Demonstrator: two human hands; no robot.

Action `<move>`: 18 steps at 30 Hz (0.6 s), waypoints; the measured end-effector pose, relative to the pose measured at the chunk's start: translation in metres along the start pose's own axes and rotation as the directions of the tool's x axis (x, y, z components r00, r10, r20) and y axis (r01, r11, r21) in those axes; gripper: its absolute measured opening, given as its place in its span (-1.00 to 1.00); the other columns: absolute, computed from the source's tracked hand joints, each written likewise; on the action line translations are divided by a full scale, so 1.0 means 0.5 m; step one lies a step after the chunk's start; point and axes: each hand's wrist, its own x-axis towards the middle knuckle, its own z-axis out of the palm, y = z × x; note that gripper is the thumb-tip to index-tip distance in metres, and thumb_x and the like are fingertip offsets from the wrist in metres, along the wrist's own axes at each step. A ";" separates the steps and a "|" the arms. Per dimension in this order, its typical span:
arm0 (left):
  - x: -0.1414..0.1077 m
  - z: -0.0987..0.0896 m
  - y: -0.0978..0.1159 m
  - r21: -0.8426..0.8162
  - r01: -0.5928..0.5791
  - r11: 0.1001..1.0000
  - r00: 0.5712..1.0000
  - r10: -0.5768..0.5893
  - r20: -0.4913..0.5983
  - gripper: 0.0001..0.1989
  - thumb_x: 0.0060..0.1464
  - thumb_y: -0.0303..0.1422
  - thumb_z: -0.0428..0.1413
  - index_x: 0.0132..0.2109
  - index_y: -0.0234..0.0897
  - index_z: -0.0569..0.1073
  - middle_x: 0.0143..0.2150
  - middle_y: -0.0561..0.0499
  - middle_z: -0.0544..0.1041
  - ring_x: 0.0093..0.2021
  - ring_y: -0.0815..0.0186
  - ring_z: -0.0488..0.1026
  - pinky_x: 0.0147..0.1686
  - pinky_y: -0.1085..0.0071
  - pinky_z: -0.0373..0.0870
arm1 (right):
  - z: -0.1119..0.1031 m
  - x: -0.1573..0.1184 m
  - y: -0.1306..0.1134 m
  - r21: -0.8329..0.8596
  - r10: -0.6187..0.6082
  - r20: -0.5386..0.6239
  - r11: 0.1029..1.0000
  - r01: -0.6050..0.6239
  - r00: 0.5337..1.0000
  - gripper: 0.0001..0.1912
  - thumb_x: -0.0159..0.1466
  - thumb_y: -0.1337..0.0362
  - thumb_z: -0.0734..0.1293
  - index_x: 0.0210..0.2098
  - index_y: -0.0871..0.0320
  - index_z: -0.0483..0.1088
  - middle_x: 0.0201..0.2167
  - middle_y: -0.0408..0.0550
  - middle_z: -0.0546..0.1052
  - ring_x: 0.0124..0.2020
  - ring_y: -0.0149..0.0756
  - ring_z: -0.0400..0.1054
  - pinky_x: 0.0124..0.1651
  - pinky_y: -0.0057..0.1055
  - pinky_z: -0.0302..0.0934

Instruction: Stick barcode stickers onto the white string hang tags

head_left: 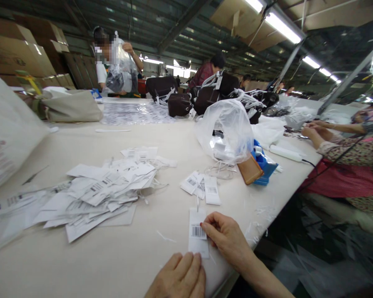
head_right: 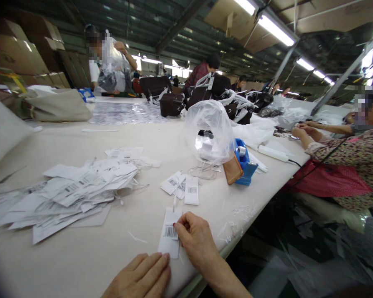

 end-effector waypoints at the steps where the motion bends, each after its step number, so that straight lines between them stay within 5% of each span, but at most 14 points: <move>1: 0.000 0.000 0.000 -0.005 -0.003 1.000 1.000 0.003 0.010 -0.61 0.28 -0.40 -0.21 -0.37 -0.35 0.44 -0.45 -0.02 0.59 -0.39 0.32 0.49 -0.37 0.38 0.32 | 0.000 -0.001 -0.001 -0.017 -0.004 -0.004 1.000 0.004 1.000 -0.80 0.12 0.18 0.20 -0.55 0.14 0.25 -0.71 -0.25 0.25 -0.68 -0.46 0.12 -0.58 -0.51 0.02; 14: 0.008 -0.002 -0.002 -0.004 -0.005 1.000 1.000 0.005 0.013 -0.60 0.29 -0.42 -0.22 -0.37 -0.35 0.44 -0.46 -0.01 0.62 -0.44 0.34 0.53 -0.42 0.41 0.36 | 0.005 -0.006 -0.022 -0.385 -0.060 -0.071 0.923 0.028 0.996 -0.88 0.14 0.34 0.23 -0.54 0.14 0.28 -0.63 -0.13 0.39 -0.55 -0.31 0.28 -0.42 -0.41 0.04; 18: 0.007 -0.006 -0.005 0.005 -0.017 1.000 0.999 0.017 0.028 -0.63 0.27 -0.51 -0.22 -0.37 -0.34 0.43 -0.45 0.00 0.62 -0.45 0.34 0.54 -0.42 0.41 0.37 | -0.004 -0.007 -0.021 -0.492 -0.051 -0.112 0.871 -0.011 0.992 -0.90 0.12 0.30 0.29 -0.34 0.17 0.33 -0.64 -0.13 0.41 -0.56 -0.24 0.30 -0.43 -0.38 0.04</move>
